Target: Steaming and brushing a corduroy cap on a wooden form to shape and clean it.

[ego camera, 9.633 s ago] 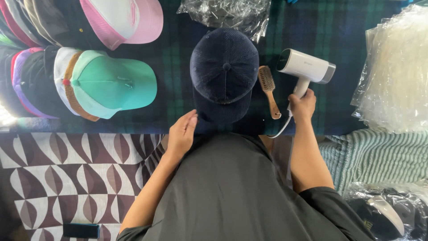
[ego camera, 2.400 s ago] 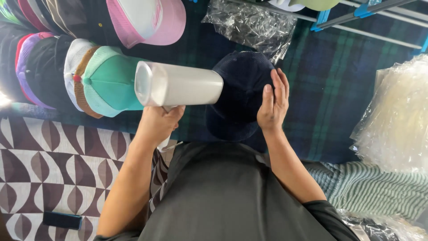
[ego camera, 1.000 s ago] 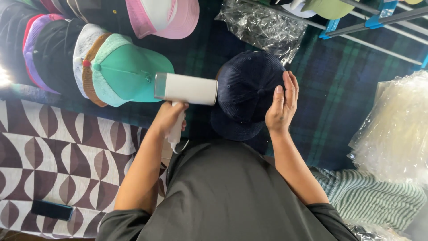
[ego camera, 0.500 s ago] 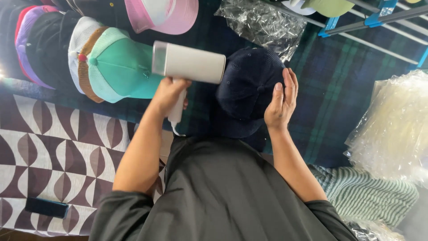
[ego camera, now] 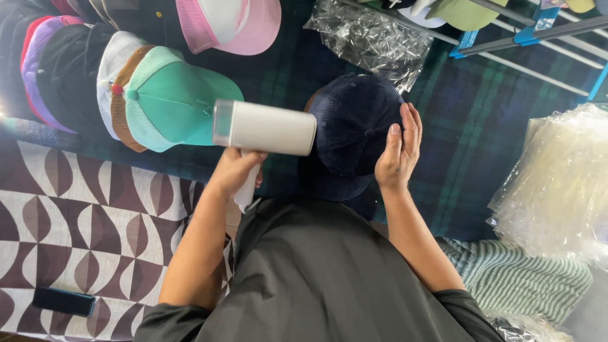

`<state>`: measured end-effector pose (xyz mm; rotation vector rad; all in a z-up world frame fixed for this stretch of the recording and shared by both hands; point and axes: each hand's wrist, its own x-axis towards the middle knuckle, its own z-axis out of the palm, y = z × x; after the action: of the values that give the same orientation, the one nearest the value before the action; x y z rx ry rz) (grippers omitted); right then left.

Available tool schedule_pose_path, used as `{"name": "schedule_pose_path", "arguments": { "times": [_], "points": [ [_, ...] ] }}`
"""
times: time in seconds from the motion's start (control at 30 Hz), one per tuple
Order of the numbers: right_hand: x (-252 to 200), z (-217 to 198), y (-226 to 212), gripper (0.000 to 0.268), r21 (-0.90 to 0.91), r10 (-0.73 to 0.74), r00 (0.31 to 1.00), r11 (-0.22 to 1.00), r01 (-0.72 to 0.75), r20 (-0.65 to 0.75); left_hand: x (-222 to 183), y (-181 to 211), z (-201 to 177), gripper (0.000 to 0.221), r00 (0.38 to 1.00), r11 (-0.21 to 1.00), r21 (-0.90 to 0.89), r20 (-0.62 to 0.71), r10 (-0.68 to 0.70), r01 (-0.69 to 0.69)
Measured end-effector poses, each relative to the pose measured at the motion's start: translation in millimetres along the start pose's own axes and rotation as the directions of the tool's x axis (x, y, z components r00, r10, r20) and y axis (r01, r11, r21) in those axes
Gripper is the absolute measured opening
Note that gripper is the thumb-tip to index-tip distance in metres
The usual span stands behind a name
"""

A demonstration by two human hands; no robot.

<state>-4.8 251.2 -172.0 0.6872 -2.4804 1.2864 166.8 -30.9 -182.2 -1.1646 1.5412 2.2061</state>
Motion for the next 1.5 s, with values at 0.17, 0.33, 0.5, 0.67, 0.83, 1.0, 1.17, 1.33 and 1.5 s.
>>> {"name": "schedule_pose_path", "arguments": {
  "times": [0.17, 0.33, 0.5, 0.67, 0.83, 1.0, 1.17, 1.33, 1.5],
  "points": [
    [1, 0, -4, 0.036, 0.018, 0.000, 1.000, 1.000, 0.000, 0.001, 30, 48, 11, 0.030, 0.987, 0.985, 0.072, 0.027, 0.156, -0.157],
    [-1, 1, 4, 0.035, -0.021, -0.032, 0.999, 0.999, 0.032, -0.004, 57, 26, -1, 0.036, 0.999, 0.994, 0.094, -0.013, 0.050, -0.049],
    [1, -1, 7, 0.035, -0.045, -0.076, 0.997, 0.996, 0.077, 0.018, 24, 36, -5, 0.036, 0.999, 0.991, 0.123, -0.021, -0.041, 0.043],
    [4, -1, -4, 0.035, -0.020, -0.023, 1.000, 1.000, 0.023, -0.002, 27, 80, 1, 0.033, 0.998, 0.977, 0.212, 0.050, 0.026, -0.036],
    [4, -1, -2, 0.036, 0.021, 0.023, 1.000, 1.000, -0.023, 0.003, 51, 181, 26, 0.043, 0.982, 0.834, 0.544, 0.186, -0.011, -0.094],
    [7, -6, -18, 0.040, 0.064, 0.230, 0.970, 0.970, -0.235, 0.076, 53, 264, 72, 0.048, 0.932, 0.483, 0.868, 0.074, -0.354, 0.114],
    [6, -4, -16, 0.038, 0.082, 0.204, 0.977, 0.975, -0.209, 0.059, 88, 254, 74, 0.042, 0.914, 0.491, 0.851, 0.035, -0.404, 0.184],
    [6, -1, -8, 0.038, 0.079, 0.171, 0.984, 0.982, -0.174, 0.045, 107, 221, 43, 0.055, 0.929, 0.600, 0.775, 0.046, -0.368, 0.199],
    [7, -2, -9, 0.038, 0.003, 0.208, 0.977, 0.978, -0.209, 0.049, 110, 218, 35, 0.064, 0.956, 0.695, 0.712, 0.127, -0.264, 0.098]
  ]
}}
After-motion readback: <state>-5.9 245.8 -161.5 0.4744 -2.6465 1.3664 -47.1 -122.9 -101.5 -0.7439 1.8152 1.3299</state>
